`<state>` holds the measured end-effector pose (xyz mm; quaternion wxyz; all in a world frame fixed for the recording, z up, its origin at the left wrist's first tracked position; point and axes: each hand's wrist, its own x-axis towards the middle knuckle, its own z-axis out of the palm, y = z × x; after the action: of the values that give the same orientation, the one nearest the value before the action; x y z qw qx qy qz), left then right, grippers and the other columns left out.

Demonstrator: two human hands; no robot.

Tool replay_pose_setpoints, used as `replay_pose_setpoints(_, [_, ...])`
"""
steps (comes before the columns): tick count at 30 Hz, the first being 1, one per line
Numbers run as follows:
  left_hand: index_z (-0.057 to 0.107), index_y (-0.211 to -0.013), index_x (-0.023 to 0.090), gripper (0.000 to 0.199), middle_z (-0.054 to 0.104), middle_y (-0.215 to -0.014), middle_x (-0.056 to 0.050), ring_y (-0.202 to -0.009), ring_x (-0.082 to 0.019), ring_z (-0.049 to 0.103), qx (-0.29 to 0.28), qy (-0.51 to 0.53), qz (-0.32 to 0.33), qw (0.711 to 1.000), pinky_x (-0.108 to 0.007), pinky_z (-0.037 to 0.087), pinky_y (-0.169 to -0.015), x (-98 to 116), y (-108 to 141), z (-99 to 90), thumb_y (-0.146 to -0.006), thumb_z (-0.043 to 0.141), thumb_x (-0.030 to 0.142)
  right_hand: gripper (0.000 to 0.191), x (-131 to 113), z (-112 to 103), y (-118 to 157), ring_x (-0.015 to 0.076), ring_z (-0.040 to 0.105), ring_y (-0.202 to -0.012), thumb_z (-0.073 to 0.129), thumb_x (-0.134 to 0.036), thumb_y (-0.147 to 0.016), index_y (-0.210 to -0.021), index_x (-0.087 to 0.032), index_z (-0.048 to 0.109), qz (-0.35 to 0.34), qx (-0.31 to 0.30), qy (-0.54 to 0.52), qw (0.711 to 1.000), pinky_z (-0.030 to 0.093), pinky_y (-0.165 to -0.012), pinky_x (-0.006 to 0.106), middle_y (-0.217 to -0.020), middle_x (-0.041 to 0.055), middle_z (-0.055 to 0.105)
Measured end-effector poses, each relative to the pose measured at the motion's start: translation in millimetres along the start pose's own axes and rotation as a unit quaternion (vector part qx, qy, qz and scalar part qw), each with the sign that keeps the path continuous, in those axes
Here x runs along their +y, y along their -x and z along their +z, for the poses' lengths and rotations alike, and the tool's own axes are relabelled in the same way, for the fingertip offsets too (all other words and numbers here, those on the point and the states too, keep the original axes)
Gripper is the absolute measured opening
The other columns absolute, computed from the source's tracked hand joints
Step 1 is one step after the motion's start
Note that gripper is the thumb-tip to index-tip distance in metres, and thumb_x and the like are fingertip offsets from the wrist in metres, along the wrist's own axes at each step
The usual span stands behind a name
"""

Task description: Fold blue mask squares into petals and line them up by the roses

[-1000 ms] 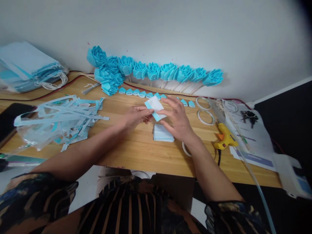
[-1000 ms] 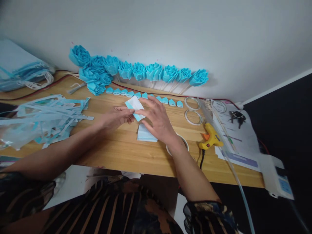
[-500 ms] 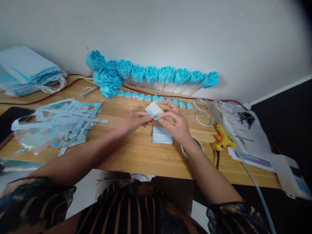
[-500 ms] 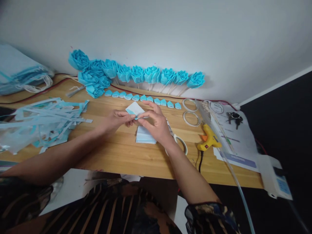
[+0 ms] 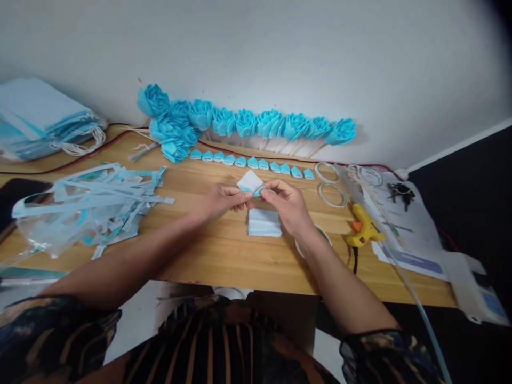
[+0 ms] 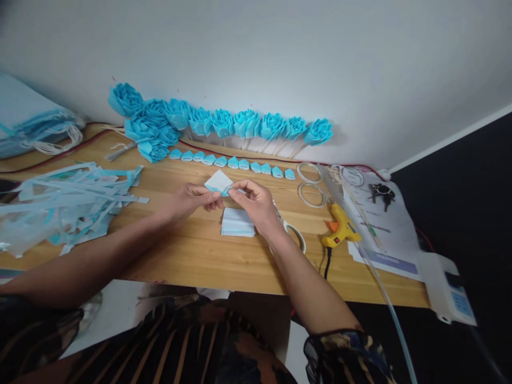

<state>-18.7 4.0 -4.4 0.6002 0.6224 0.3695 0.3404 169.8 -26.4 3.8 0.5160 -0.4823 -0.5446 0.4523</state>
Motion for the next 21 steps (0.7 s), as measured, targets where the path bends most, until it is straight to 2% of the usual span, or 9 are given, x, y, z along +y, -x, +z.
replay_pose_setpoints(7, [0.073, -0.067, 0.014, 0.038, 0.069, -0.064, -0.005, -0.058, -0.009, 0.054, 0.004, -0.023, 0.008, 1.0, -0.022, 0.045, -0.058, 0.2, -0.8, -0.6, -0.076, 0.07, 0.05, 0.021, 2.4, 0.4, -0.6, 0.0113, 0.053, -0.068, 0.075, -0.038, -0.073, -0.081, -0.021, 0.066, 0.006, 0.011, 0.011, 1.0, 0.045, -0.068, 0.027, -0.071, -0.0032, 0.059])
replay_pose_setpoints(9, [0.073, -0.066, 0.014, 0.039, 0.068, -0.064, -0.004, -0.058, -0.01, 0.054, 0.013, -0.037, 0.014, 0.999, -0.022, 0.045, -0.057, 0.3, -0.7, -0.4, -0.076, 0.069, 0.051, 0.024, 2.7, 0.4, -0.7, 0.0114, 0.055, -0.069, 0.075, -0.036, -0.073, -0.091, -0.022, 0.067, 0.01, 0.007, 0.002, 1.0, 0.045, -0.069, 0.027, -0.074, -0.0031, 0.061])
replay_pose_setpoints(12, [0.072, -0.065, 0.014, 0.04, 0.068, -0.063, -0.004, -0.058, -0.01, 0.054, 0.029, -0.054, 0.027, 0.998, -0.022, 0.045, -0.058, 1.0, -0.2, 0.2, -0.077, 0.068, 0.052, 0.044, 2.3, 0.4, -0.7, 0.0137, 0.06, -0.077, 0.075, -0.036, -0.074, -0.114, -0.024, 0.064, 0.023, -0.013, -0.016, 1.0, 0.048, -0.074, 0.029, -0.085, -0.0012, 0.066])
replay_pose_setpoints(14, [0.07, -0.064, 0.014, 0.039, 0.067, -0.062, -0.003, -0.058, -0.01, 0.054, 0.041, -0.066, 0.034, 0.996, -0.022, 0.044, -0.057, 2.0, 0.1, 0.7, -0.078, 0.066, 0.05, 0.051, 1.7, 0.6, -0.4, 0.0156, 0.062, -0.082, 0.075, -0.037, -0.074, -0.122, -0.025, 0.062, 0.029, -0.026, -0.022, 0.999, 0.049, -0.077, 0.031, -0.089, 0.0001, 0.068])
replay_pose_setpoints(18, [0.068, -0.064, 0.015, 0.034, 0.065, -0.063, -0.002, -0.058, -0.009, 0.052, 0.062, -0.069, 0.045, 0.995, -0.022, 0.042, -0.057, 4.9, 0.6, 1.6, -0.08, 0.063, 0.045, 0.05, 0.6, 2.4, 0.5, 0.0188, 0.063, -0.091, 0.076, -0.037, -0.073, -0.12, -0.025, 0.064, 0.035, -0.063, -0.043, 0.996, 0.05, -0.08, 0.033, -0.095, 0.0017, 0.071])
replay_pose_setpoints(21, [0.066, -0.066, 0.015, 0.032, 0.065, -0.064, -0.002, -0.057, -0.009, 0.05, 0.085, -0.055, 0.051, 0.994, -0.022, 0.042, -0.056, 7.3, 1.3, 2.7, -0.08, 0.064, 0.043, 0.041, 0.8, 4.0, 1.4, 0.0174, 0.062, -0.086, 0.075, -0.038, -0.074, -0.111, -0.023, 0.069, 0.044, -0.085, -0.036, 0.995, 0.049, -0.076, 0.031, -0.091, 0.0013, 0.071])
